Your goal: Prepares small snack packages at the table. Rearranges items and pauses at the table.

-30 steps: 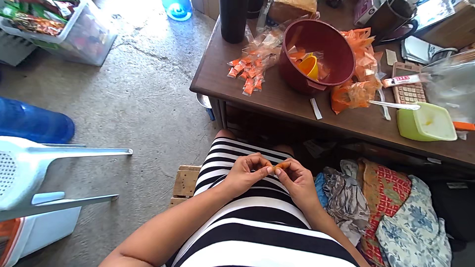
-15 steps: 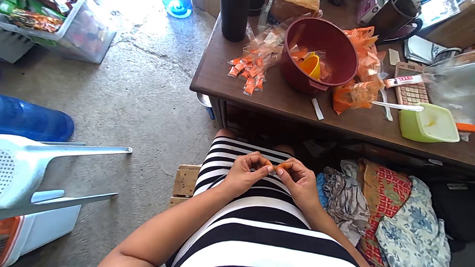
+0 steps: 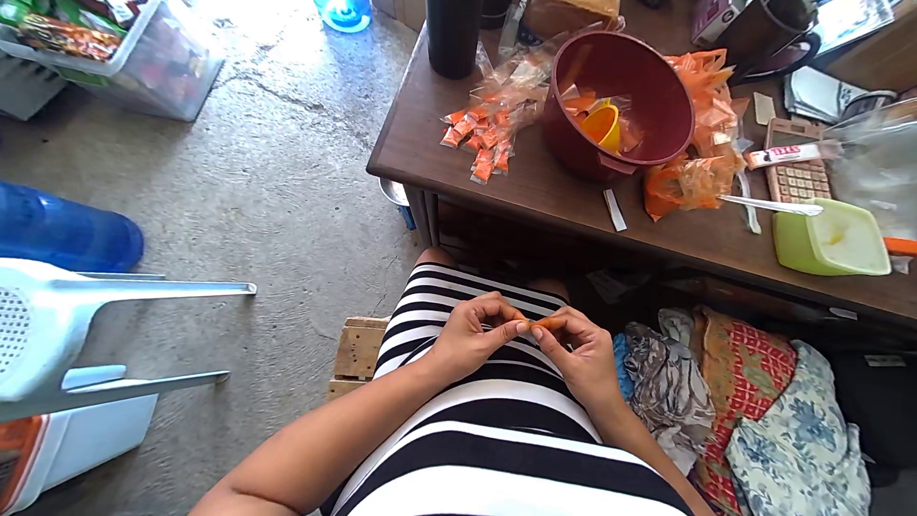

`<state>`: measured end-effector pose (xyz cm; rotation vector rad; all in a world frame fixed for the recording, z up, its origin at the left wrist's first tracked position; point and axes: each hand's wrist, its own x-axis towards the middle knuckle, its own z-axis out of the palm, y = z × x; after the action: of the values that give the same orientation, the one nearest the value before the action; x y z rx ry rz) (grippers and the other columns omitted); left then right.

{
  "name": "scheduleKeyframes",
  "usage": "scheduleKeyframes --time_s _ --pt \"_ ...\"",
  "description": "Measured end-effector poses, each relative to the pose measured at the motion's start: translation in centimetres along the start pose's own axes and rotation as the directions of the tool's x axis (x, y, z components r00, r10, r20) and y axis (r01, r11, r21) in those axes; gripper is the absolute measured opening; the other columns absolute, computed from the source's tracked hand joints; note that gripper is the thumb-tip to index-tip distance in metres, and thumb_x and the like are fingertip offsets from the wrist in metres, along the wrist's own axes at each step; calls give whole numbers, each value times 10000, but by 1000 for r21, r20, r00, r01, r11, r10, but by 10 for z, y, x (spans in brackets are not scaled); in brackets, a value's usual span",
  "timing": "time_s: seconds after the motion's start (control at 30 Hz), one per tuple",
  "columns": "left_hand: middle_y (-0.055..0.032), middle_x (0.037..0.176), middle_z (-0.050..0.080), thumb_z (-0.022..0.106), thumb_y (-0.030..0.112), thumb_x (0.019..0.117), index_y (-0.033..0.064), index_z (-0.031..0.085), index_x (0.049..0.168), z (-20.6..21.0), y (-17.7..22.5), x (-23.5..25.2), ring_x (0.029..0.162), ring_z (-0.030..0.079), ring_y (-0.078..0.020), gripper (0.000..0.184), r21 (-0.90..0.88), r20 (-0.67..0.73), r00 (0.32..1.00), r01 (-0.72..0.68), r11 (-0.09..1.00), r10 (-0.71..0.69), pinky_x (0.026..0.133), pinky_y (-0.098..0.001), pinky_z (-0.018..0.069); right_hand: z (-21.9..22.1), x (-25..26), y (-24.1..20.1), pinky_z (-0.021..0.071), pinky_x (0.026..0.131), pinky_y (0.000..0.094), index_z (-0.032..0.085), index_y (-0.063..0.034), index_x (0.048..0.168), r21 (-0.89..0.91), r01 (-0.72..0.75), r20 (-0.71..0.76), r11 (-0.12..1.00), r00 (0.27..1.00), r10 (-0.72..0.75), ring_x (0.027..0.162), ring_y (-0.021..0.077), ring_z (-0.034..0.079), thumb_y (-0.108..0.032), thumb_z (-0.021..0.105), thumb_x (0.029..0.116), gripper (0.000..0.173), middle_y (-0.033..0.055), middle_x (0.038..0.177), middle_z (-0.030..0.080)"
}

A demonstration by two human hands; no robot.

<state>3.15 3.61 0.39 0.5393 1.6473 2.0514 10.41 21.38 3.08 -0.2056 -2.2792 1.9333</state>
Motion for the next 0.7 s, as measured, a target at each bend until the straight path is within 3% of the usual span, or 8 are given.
scheduleKeyframes --time_s 0.27,0.7 --pt "20 874 643 709 124 941 4 729 902 1 -7 -1 817 577 21 127 113 33 991 -136 984 133 737 -138 484 1 -1 -1 435 554 73 743 -38 875 26 -34 -5 999 999 34 632 -70 506 -87 717 877 56 -51 838 634" --pt "73 892 609 664 80 930 39 690 894 5 2 -1 823 573 47 60 -6 52 998 -24 1000 24 746 -133 492 7 -1 1 413 556 66 655 -69 832 124 -32 27 992 999 28 647 -77 487 -54 655 856 28 -72 826 573"
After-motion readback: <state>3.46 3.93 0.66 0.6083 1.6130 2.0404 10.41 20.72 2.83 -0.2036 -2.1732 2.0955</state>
